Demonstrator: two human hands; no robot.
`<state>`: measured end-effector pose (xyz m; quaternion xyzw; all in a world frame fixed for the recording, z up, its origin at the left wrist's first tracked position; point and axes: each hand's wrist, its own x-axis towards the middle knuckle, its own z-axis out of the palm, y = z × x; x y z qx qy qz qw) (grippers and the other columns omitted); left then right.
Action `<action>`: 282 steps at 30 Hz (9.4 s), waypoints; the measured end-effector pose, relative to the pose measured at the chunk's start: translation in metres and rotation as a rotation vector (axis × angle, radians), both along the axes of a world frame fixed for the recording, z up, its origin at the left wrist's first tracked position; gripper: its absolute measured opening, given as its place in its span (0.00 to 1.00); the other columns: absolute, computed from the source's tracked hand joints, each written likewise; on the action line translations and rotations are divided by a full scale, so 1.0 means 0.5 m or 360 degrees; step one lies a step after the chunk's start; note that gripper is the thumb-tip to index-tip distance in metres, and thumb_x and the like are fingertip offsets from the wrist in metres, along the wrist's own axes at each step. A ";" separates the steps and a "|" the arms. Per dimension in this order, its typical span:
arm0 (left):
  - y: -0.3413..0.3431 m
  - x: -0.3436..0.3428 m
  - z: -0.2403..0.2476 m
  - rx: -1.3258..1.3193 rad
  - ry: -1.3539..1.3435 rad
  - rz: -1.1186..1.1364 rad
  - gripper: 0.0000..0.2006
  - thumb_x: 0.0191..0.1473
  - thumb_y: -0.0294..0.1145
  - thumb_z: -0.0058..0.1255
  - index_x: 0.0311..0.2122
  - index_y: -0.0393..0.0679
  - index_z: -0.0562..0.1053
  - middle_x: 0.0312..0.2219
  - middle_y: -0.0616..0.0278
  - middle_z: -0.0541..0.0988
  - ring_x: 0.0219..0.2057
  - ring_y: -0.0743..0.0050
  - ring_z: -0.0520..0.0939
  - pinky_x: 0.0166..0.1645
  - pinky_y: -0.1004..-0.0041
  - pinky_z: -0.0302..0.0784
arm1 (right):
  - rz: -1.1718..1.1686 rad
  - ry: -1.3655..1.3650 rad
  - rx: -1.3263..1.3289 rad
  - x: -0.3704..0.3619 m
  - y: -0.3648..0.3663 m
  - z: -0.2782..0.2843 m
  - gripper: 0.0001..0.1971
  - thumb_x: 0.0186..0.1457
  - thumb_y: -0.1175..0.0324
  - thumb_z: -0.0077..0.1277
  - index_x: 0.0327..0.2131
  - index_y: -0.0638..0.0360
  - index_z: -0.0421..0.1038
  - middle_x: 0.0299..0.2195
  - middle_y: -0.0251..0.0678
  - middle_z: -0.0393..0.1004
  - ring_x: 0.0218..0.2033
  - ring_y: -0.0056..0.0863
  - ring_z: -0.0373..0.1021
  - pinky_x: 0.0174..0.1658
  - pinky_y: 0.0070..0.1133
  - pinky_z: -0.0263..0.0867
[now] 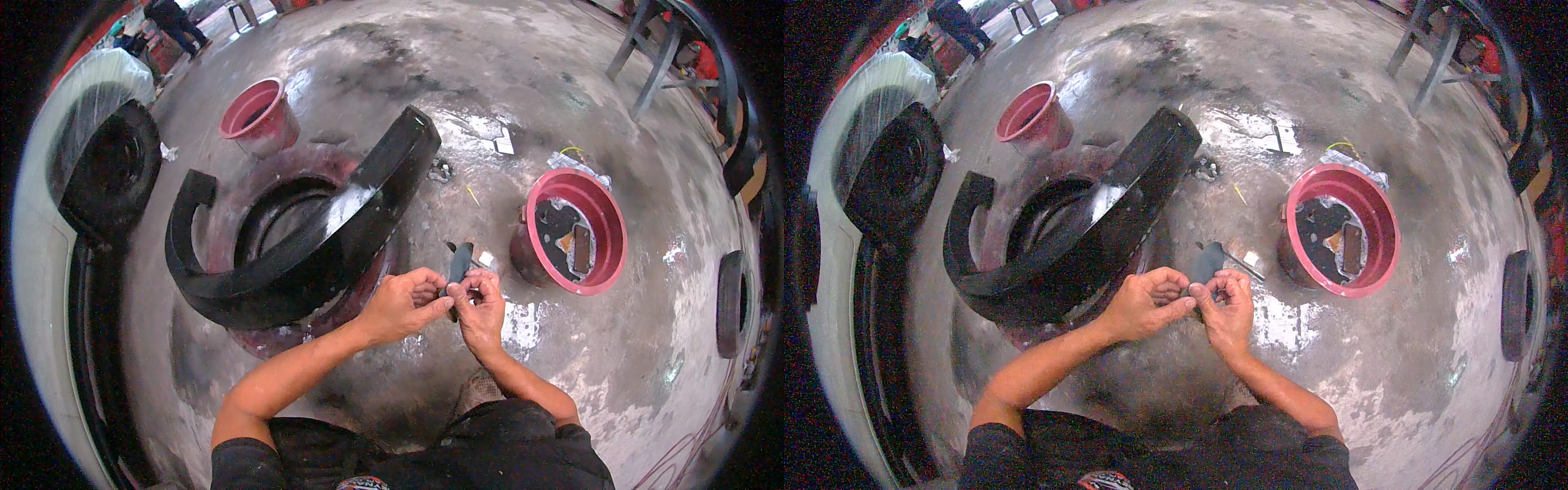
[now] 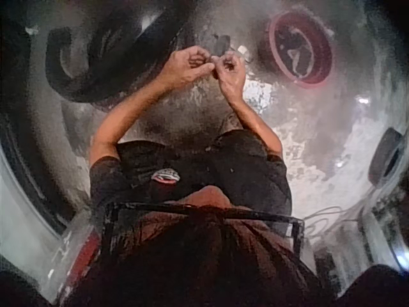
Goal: The person scrubs a black curved car part with a sponge, repeatedly dipping it into a pink bucket of water. They briefly remove eyeglasses from their face and continue scrubbing the part on a tire stand.
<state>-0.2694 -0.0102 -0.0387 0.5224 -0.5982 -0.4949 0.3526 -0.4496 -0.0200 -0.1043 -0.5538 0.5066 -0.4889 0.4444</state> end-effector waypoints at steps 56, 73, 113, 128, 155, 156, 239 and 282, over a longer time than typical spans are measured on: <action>-0.008 0.018 -0.031 -0.0521 -0.0513 0.0206 0.38 0.53 0.20 0.54 0.69 0.41 0.55 0.49 0.47 0.77 0.43 0.57 0.84 0.52 0.63 0.79 | 0.0240 -0.0408 0.0020 -0.004 -0.001 0.079 0.35 0.57 0.77 0.54 0.67 0.62 0.56 0.55 0.40 0.71 0.54 0.26 0.70 0.57 0.26 0.68; -0.020 0.023 -0.017 -0.0126 -0.0358 0.0333 0.34 0.61 0.32 0.60 0.68 0.35 0.58 0.41 0.47 0.85 0.43 0.65 0.87 0.48 0.68 0.80 | 0.0377 -0.0681 0.0592 -0.029 0.016 0.058 0.17 0.53 0.75 0.50 0.48 0.67 0.72 0.42 0.38 0.78 0.41 0.28 0.75 0.48 0.26 0.71; -0.069 0.102 0.047 -0.0036 0.0167 0.0256 0.11 0.66 0.37 0.55 0.40 0.38 0.75 0.33 0.70 0.79 0.39 0.83 0.78 0.45 0.74 0.75 | 0.0292 -0.1059 0.0945 -0.035 -0.022 -0.010 0.21 0.51 0.76 0.48 0.51 0.65 0.69 0.46 0.40 0.76 0.45 0.35 0.75 0.51 0.34 0.73; -0.076 0.102 0.020 -0.0347 -0.0436 0.0304 0.29 0.58 0.30 0.61 0.63 0.40 0.67 0.52 0.55 0.82 0.50 0.68 0.84 0.53 0.66 0.79 | 0.0099 -0.1111 0.0092 -0.134 -0.074 0.102 0.32 0.51 0.71 0.54 0.62 0.64 0.61 0.55 0.42 0.72 0.56 0.37 0.70 0.61 0.33 0.66; -0.055 0.081 -0.025 0.0078 -0.0139 0.0075 0.16 0.73 0.37 0.40 0.43 0.36 0.76 0.32 0.68 0.81 0.34 0.82 0.79 0.42 0.73 0.76 | 0.1031 0.0441 -0.0051 -0.048 -0.019 0.073 0.23 0.66 0.59 0.53 0.58 0.62 0.70 0.54 0.51 0.75 0.56 0.48 0.72 0.59 0.35 0.67; -0.054 0.086 -0.015 0.0184 0.0046 0.0078 0.16 0.73 0.37 0.40 0.44 0.36 0.76 0.33 0.69 0.81 0.35 0.82 0.79 0.43 0.73 0.76 | 0.1088 0.0457 0.0143 -0.048 -0.023 0.084 0.22 0.66 0.60 0.54 0.58 0.60 0.71 0.54 0.51 0.75 0.56 0.48 0.72 0.60 0.35 0.67; -0.146 0.151 0.149 -0.0629 -0.0646 0.0590 0.18 0.62 0.32 0.57 0.53 0.35 0.77 0.48 0.53 0.83 0.51 0.65 0.82 0.59 0.66 0.74 | 0.0016 0.2109 -0.0262 -0.506 -0.345 0.061 0.24 0.53 0.58 0.60 0.54 0.47 0.71 0.37 0.43 0.82 0.37 0.47 0.80 0.40 0.42 0.75; -0.122 0.328 0.106 0.0092 -0.1228 0.0189 0.34 0.60 0.55 0.55 0.59 0.33 0.72 0.45 0.33 0.82 0.49 0.40 0.84 0.55 0.59 0.76 | 0.0147 0.1993 -0.0810 -0.176 -0.166 -0.428 0.28 0.55 0.68 0.49 0.61 0.63 0.67 0.60 0.47 0.71 0.62 0.53 0.67 0.65 0.49 0.58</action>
